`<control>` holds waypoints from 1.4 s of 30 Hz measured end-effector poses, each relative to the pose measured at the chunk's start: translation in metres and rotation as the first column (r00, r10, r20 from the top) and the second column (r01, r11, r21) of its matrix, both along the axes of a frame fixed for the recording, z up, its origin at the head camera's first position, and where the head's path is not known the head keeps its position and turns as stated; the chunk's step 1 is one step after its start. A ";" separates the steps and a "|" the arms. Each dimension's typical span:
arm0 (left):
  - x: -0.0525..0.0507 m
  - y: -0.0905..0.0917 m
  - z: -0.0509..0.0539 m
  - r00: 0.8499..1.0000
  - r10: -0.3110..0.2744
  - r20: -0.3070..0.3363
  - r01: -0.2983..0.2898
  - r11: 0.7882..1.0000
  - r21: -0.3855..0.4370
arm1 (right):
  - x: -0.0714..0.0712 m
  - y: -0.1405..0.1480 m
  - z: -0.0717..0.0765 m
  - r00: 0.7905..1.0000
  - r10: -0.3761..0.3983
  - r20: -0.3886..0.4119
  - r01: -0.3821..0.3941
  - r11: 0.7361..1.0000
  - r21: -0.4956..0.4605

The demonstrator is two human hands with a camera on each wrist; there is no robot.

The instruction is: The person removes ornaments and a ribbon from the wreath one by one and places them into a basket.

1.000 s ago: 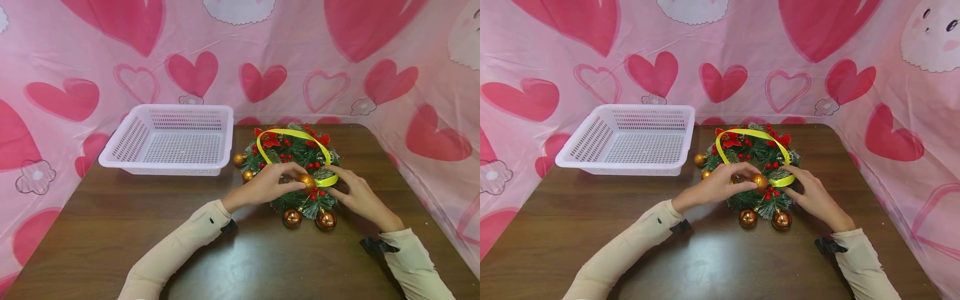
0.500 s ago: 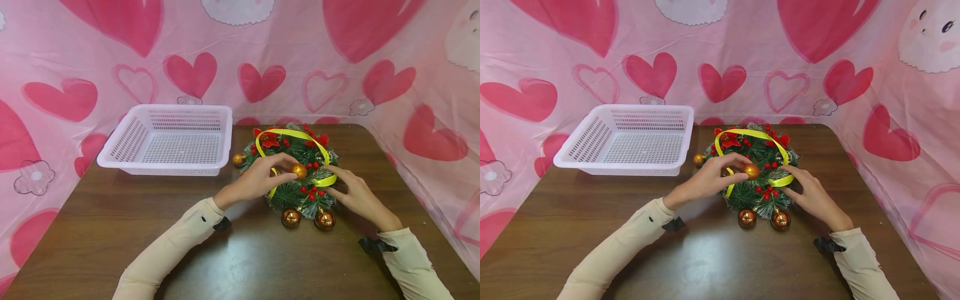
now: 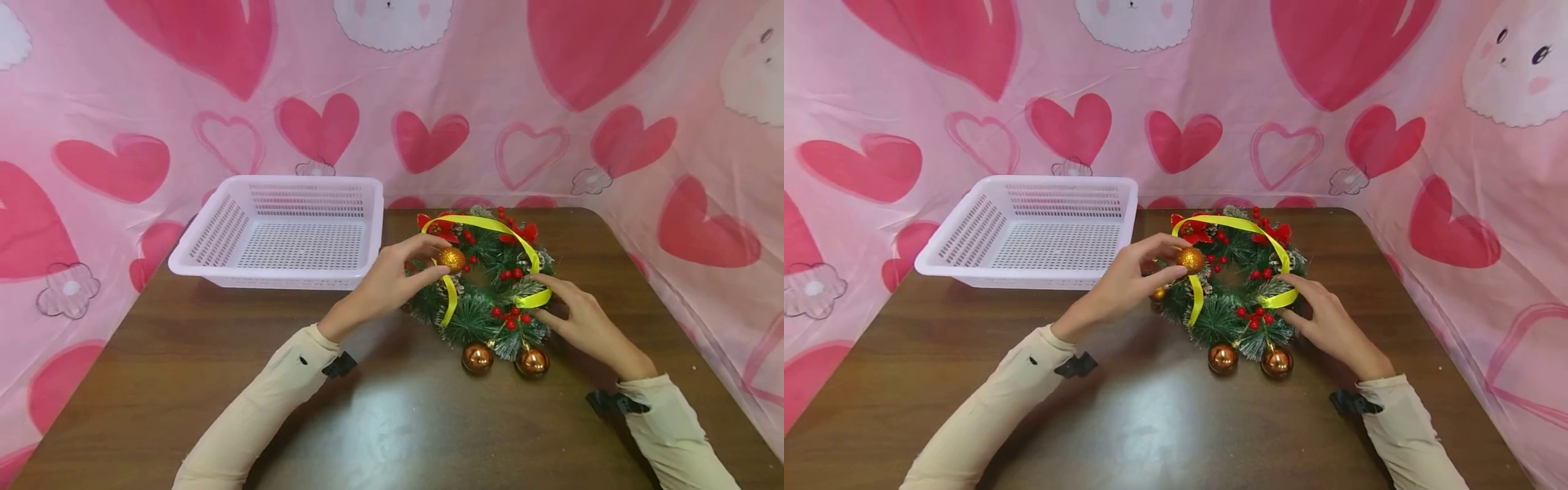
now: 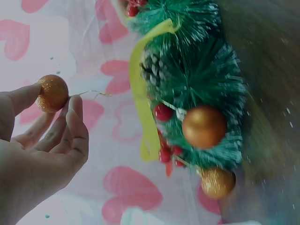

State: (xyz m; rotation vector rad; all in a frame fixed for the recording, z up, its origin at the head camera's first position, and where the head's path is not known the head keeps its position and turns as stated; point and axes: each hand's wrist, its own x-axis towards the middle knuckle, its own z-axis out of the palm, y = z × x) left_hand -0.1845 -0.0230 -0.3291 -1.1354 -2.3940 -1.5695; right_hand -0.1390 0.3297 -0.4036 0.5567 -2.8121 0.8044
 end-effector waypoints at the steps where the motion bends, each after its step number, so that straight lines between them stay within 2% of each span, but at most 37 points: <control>1: 0.000 -0.003 0.000 1.000 0.011 -0.001 -0.011 1.000 0.002 | 0.000 0.000 0.000 1.000 -0.003 0.000 0.003 1.000 0.000; 8: -0.002 -0.026 -0.002 0.998 0.061 0.012 -0.061 0.998 0.023 | 0.000 0.003 0.001 0.999 -0.030 0.013 0.030 0.999 0.012; 14: -0.006 -0.053 0.006 0.989 0.149 -0.024 -0.149 0.989 -0.001 | -0.002 0.001 -0.002 1.000 -0.023 0.002 0.023 1.000 0.018; 20: -0.009 -0.077 0.017 0.972 0.224 -0.065 -0.226 0.974 -0.032 | -0.003 -0.001 -0.003 1.000 -0.009 0.007 0.009 1.000 0.010; 28: -0.013 -0.102 0.029 0.952 0.289 -0.102 -0.293 0.955 -0.036 | -0.005 -0.003 -0.003 1.000 -0.004 -0.021 0.004 1.000 0.017; 37: -0.013 -0.130 0.030 0.915 0.379 -0.136 -0.382 0.924 0.004 | -0.008 -0.006 -0.002 0.999 0.007 -0.041 -0.006 1.000 0.028; 42: -0.019 -0.137 0.028 0.902 0.405 -0.150 -0.409 0.913 0.006 | -0.002 -0.004 0.001 1.000 -0.006 -0.029 0.007 1.000 0.025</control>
